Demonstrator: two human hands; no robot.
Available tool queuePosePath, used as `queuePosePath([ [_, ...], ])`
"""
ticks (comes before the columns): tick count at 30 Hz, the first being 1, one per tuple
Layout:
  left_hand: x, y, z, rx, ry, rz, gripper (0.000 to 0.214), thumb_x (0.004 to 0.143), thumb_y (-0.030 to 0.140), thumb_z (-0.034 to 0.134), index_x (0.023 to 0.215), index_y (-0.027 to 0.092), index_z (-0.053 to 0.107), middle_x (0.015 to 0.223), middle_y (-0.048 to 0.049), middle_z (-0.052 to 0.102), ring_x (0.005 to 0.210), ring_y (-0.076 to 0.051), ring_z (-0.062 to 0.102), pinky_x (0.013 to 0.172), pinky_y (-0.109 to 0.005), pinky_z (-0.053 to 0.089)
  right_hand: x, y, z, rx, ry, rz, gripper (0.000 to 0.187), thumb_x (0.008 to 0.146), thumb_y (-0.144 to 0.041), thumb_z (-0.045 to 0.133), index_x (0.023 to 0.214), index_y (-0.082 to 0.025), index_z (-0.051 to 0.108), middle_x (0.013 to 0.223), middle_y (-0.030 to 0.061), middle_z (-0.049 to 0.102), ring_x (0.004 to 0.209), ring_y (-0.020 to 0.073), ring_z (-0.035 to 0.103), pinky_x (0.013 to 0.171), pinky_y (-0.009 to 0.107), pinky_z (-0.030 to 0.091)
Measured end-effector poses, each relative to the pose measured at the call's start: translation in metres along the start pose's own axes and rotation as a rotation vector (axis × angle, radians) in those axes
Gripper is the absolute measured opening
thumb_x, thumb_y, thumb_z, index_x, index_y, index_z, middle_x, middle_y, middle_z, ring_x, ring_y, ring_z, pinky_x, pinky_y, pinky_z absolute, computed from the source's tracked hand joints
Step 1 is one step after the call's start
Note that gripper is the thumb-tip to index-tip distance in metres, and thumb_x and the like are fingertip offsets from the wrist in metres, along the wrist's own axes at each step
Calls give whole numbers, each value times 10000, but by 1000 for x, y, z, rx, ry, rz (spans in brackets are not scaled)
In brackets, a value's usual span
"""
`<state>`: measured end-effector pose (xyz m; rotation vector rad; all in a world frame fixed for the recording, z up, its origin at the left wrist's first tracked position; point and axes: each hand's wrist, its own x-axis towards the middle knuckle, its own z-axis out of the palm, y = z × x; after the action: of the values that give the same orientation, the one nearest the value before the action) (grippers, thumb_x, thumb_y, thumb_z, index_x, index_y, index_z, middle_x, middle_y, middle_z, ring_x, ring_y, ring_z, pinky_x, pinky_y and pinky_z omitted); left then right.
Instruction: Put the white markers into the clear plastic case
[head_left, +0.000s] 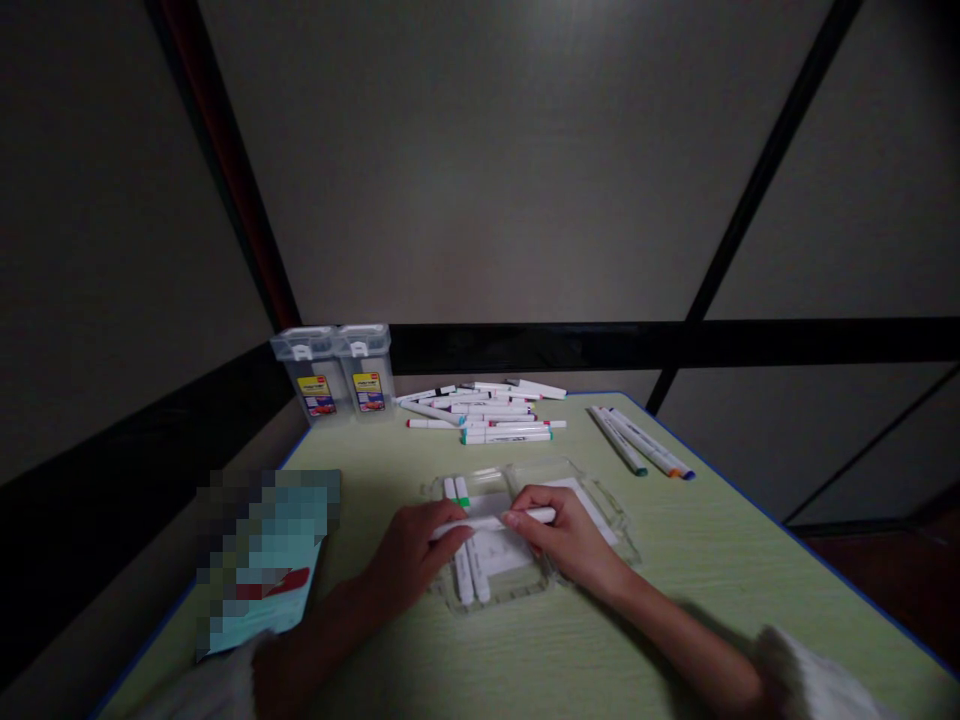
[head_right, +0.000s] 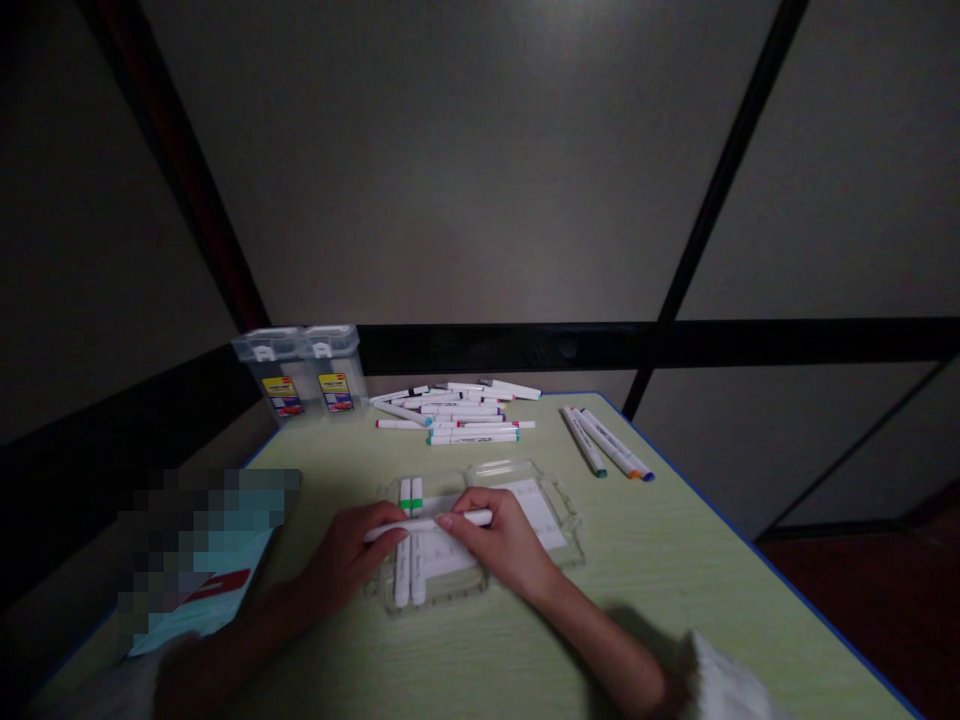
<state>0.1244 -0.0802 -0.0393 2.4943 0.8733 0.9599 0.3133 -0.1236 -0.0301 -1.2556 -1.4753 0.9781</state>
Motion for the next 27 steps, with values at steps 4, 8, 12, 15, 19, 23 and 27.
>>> queuePosePath([
  [4,1,3,-1,9,-5,-7,246,809,306,418,725,147,586,590,-12,611,527,-110,550,515,-191,392,1,2,0,-9,-5,5,322,683,-450,570,589,-145,534,456,-49,416,402,61,353,385,183,268],
  [8,2,4,-2,13,-5,-24,242,801,303,425,719,142,586,583,-14,606,516,-110,542,499,-191,387,0,0,1,-11,-11,0,316,687,-441,569,589,-144,528,458,-48,418,404,59,355,383,179,276],
  [12,2,3,-2,14,-9,-8,235,802,290,423,721,143,587,577,-12,604,509,-106,537,501,-189,386,0,-1,1,4,-11,10,315,680,-445,574,586,-148,523,468,-51,414,406,60,359,382,180,293],
  [15,1,3,-1,26,-4,0,232,802,288,423,722,145,587,586,-13,607,514,-105,537,498,-187,383,0,0,1,1,-15,10,307,679,-437,576,590,-147,526,475,-49,421,412,62,367,385,180,295],
  [19,1,3,-1,49,-21,-3,251,807,291,417,707,135,586,563,-15,596,496,-104,531,488,-187,377,0,0,1,-1,-24,14,298,683,-424,576,593,-144,527,486,-48,425,418,62,375,392,179,303],
  [23,2,4,-1,58,-13,8,240,802,281,419,712,140,591,592,-24,616,527,-112,549,514,-192,390,0,-2,1,-2,-19,19,305,676,-431,579,589,-144,526,482,-49,422,415,62,373,389,178,309],
  [27,2,4,-1,46,-16,8,240,794,274,417,700,147,597,587,-21,617,524,-110,547,510,-191,389,-1,-3,1,-18,-9,8,311,668,-440,585,584,-145,537,483,-46,425,422,64,377,388,177,313],
])
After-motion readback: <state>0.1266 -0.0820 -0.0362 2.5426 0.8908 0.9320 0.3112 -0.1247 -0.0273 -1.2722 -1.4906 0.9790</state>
